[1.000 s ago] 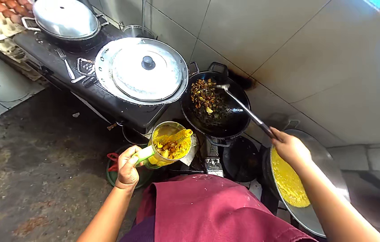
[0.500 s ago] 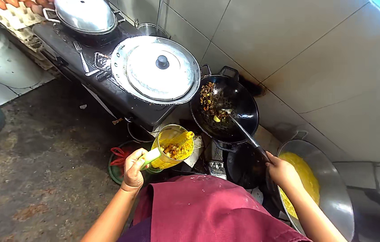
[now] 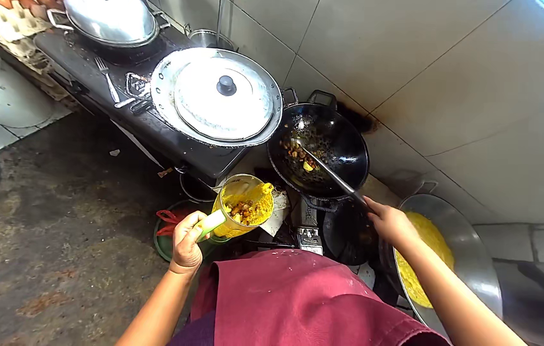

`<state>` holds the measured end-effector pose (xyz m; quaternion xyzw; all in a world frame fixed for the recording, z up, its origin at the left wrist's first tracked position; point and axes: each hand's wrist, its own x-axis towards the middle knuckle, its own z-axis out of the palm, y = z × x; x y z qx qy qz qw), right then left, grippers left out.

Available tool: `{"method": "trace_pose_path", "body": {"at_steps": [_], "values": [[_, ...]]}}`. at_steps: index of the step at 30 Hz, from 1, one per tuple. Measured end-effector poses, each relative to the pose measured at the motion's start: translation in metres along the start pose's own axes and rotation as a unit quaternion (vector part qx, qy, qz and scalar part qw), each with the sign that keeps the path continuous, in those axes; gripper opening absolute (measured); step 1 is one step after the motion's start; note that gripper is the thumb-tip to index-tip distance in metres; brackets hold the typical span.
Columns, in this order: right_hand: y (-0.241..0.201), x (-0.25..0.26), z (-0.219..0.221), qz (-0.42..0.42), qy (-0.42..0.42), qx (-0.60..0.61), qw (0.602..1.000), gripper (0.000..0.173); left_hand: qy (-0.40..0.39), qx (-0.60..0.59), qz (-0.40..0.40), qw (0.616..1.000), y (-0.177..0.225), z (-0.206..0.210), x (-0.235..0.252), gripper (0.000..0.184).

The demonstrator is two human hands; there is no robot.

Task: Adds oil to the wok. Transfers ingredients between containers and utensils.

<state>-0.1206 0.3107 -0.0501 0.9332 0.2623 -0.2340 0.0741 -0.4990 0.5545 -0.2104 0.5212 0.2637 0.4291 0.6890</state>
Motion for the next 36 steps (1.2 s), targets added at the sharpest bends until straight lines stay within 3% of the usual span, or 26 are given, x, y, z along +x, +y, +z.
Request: {"method": "trace_pose_path", "body": {"at_steps": [3, 6, 12, 15, 20, 24, 32, 36], "values": [[0.039, -0.026, -0.020, 0.000, 0.055, -0.108, 0.993, 0.052, 0.008, 0.011, 0.000, 1.000, -0.001, -0.001, -0.005, 0.021], [0.054, -0.029, -0.034, 0.003, 0.094, -0.106, 0.990, 0.050, 0.007, 0.026, -0.010, 1.000, -0.001, -0.003, -0.009, 0.021], [-0.010, 0.016, -0.039, 0.044, 0.066, 0.056, 0.995, 0.046, -0.017, 0.029, -0.028, 0.999, -0.004, 0.007, -0.008, 0.021], [-0.039, 0.032, -0.016, 0.059, 0.071, 0.049, 0.995, 0.050, -0.026, 0.012, -0.026, 0.999, -0.005, 0.014, -0.005, 0.020], [-0.011, -0.005, 0.007, 0.052, 0.021, -0.074, 0.996, 0.053, -0.033, -0.019, -0.017, 0.999, -0.011, 0.017, -0.009, 0.021], [0.025, -0.036, -0.006, 0.059, 0.032, -0.076, 0.995, 0.051, -0.021, -0.014, -0.036, 0.999, -0.014, 0.014, -0.014, 0.020], [-0.025, 0.011, -0.026, 0.073, 0.102, -0.040, 0.991, 0.049, -0.027, 0.022, -0.045, 0.998, -0.013, 0.016, -0.011, 0.023], [-0.013, 0.011, -0.008, 0.077, 0.087, -0.096, 0.988, 0.055, -0.032, 0.012, -0.042, 0.999, -0.016, 0.021, -0.008, 0.021]]}}
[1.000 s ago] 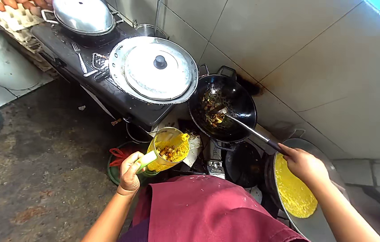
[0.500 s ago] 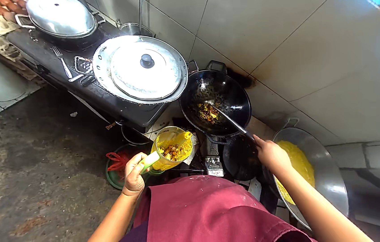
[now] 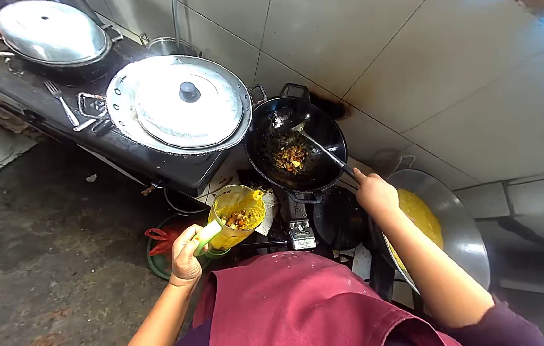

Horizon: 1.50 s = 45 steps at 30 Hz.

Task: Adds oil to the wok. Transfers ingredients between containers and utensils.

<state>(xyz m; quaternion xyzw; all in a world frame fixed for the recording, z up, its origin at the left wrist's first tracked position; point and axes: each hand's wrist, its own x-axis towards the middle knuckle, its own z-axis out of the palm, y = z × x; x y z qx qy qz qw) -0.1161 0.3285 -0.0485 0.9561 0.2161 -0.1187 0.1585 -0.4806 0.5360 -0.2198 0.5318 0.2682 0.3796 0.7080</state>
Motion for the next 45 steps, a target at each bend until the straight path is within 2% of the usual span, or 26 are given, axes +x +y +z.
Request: {"method": "trace_pose_path", "body": {"at_steps": [3, 7, 14, 18, 21, 24, 29, 32, 34, 36, 42, 45], "values": [[0.025, -0.026, 0.007, -0.018, -0.053, -0.014, 0.998, 0.055, 0.004, -0.016, -0.005, 1.000, -0.004, 0.002, -0.002, 0.021], [0.068, -0.046, 0.002, -0.018, -0.047, 0.038, 0.998, 0.050, -0.012, -0.035, -0.033, 0.999, -0.004, -0.003, -0.002, 0.021], [0.125, -0.075, -0.074, -0.001, -0.023, 0.003, 1.000, 0.046, -0.038, -0.016, -0.050, 0.998, -0.003, -0.012, -0.001, 0.022], [0.122, -0.086, -0.093, -0.003, -0.046, -0.051, 0.998, 0.044, -0.039, -0.010, -0.056, 0.998, -0.010, -0.010, -0.002, 0.020], [0.097, -0.074, -0.076, 0.018, -0.088, -0.042, 0.995, 0.045, -0.039, -0.017, -0.065, 0.997, -0.011, -0.003, 0.000, 0.019], [0.089, -0.058, -0.056, 0.007, -0.085, -0.014, 0.996, 0.046, -0.045, -0.025, -0.073, 0.996, -0.011, 0.000, 0.003, 0.017], [0.133, -0.070, -0.059, 0.015, -0.051, 0.122, 0.991, 0.043, -0.069, -0.015, -0.058, 0.996, -0.008, -0.006, 0.004, 0.016], [0.163, -0.089, -0.040, 0.022, -0.036, 0.309, 0.950, 0.042, -0.060, -0.018, -0.040, 0.997, -0.010, -0.012, 0.000, 0.018], [0.162, -0.098, -0.016, 0.034, -0.047, 0.456, 0.888, 0.043, -0.042, -0.029, -0.038, 0.998, -0.009, -0.017, -0.004, 0.017], [0.143, -0.102, 0.008, 0.054, -0.066, 0.538, 0.839, 0.040, -0.047, -0.035, -0.025, 0.998, -0.008, -0.021, -0.004, 0.016], [0.065, -0.094, 0.033, 0.067, -0.130, 0.562, 0.814, 0.030, -0.102, -0.020, 0.016, 0.994, 0.000, -0.026, 0.006, 0.023], [0.052, -0.098, 0.036, 0.059, -0.114, 0.609, 0.783, 0.029, -0.079, -0.083, 0.013, 0.993, 0.007, -0.028, 0.009, 0.025]]}}
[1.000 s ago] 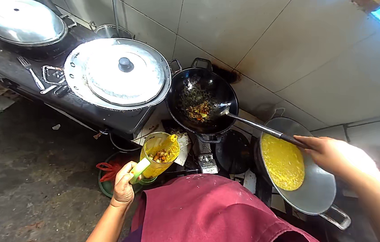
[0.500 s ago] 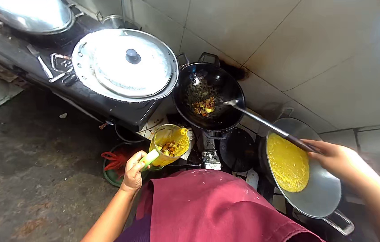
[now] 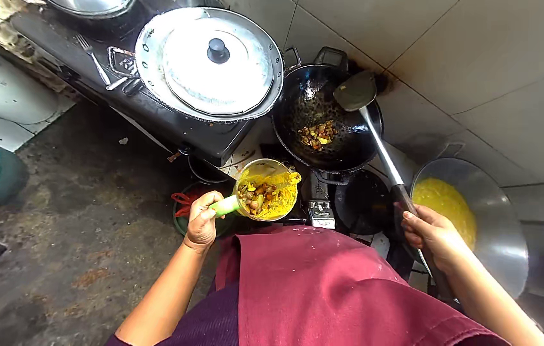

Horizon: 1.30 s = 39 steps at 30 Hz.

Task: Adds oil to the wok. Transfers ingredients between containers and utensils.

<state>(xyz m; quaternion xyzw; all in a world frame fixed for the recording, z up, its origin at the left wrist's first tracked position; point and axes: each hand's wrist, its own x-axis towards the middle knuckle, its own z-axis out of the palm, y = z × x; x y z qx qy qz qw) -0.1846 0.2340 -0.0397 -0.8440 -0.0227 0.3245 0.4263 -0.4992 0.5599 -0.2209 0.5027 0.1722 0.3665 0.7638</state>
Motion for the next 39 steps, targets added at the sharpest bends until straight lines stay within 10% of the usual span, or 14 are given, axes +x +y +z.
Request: {"method": "trace_pose_path", "body": {"at_steps": [4, 20, 39], "values": [[0.009, -0.006, -0.011, -0.031, 0.010, -0.026, 0.999, 0.030, 0.093, -0.095, -0.021, 0.991, 0.009, 0.001, 0.002, 0.022], [-0.048, 0.001, -0.062, 0.001, 0.103, -0.308, 0.946, 0.036, 0.040, 0.066, -0.088, 0.993, -0.017, -0.007, -0.001, 0.016], [-0.028, 0.117, 0.049, 0.073, 0.078, -0.114, 0.988, 0.049, 0.081, 0.054, -0.066, 0.993, -0.012, -0.007, -0.017, 0.016]]}}
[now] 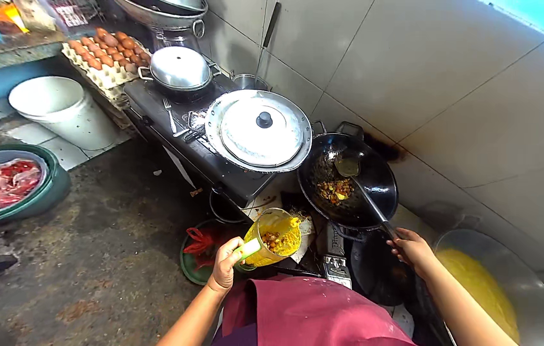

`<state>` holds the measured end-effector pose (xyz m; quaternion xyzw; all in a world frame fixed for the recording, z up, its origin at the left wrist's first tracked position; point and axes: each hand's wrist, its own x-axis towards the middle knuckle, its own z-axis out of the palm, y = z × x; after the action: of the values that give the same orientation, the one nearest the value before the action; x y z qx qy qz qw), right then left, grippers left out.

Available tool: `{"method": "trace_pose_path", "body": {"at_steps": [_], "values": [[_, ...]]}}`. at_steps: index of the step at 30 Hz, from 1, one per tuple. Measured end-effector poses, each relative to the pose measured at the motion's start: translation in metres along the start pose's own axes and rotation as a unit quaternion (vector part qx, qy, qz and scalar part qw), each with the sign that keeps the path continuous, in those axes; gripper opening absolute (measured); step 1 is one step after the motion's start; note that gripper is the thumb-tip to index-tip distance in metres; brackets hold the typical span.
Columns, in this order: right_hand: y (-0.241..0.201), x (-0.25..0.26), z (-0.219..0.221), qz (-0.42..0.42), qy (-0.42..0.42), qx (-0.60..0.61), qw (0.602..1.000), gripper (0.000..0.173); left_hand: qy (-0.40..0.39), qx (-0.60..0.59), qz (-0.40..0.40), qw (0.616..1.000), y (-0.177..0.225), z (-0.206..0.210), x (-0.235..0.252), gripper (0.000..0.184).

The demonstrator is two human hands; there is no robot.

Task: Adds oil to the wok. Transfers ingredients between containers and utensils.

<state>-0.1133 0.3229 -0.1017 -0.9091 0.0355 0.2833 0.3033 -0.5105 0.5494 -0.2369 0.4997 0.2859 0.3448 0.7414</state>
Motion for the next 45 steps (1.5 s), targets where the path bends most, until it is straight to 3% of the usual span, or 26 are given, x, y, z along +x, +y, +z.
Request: {"method": "trace_pose_path", "body": {"at_steps": [5, 8, 11, 16, 20, 23, 28, 32, 39, 45], "values": [[0.026, 0.019, -0.001, -0.063, -0.017, -0.227, 0.972, 0.059, 0.030, 0.006, -0.007, 1.000, -0.001, -0.009, -0.017, 0.018], [-0.003, 0.010, -0.005, -0.128, 0.015, -0.369, 0.920, 0.053, 0.041, 0.015, -0.005, 0.999, 0.002, -0.015, -0.022, 0.016], [-0.057, -0.001, 0.007, -0.257, 0.030, -0.408, 0.875, 0.043, 0.045, 0.012, -0.013, 0.999, 0.005, -0.023, -0.031, 0.016], [-0.175, -0.039, 0.082, -0.470, 0.004, -0.383, 0.795, 0.035, 0.058, 0.017, -0.006, 0.998, 0.006, -0.043, -0.044, 0.020], [-0.254, -0.054, 0.161, -0.650, -0.007, -0.375, 0.661, 0.032, 0.080, 0.005, 0.009, 0.997, -0.001, -0.064, -0.065, 0.025], [-0.310, -0.056, 0.222, -0.680, -0.018, -0.401, 0.613, 0.037, 0.110, -0.002, 0.028, 0.994, -0.007, -0.078, -0.088, 0.025], [-0.381, -0.042, 0.297, -0.615, -0.031, -0.475, 0.629, 0.045, 0.187, 0.019, 0.040, 0.981, -0.010, -0.098, -0.137, 0.024], [-0.404, -0.033, 0.321, -0.532, -0.029, -0.567, 0.629, 0.027, 0.261, 0.052, 0.021, 0.964, -0.005, -0.107, -0.173, 0.022], [-0.422, -0.028, 0.312, -0.496, -0.061, -0.602, 0.622, 0.038, 0.337, 0.061, -0.022, 0.939, 0.010, -0.107, -0.195, 0.013], [-0.447, -0.032, 0.279, -0.525, -0.009, -0.472, 0.708, 0.032, 0.334, 0.046, 0.024, 0.941, 0.007, -0.111, -0.182, 0.015]]}}
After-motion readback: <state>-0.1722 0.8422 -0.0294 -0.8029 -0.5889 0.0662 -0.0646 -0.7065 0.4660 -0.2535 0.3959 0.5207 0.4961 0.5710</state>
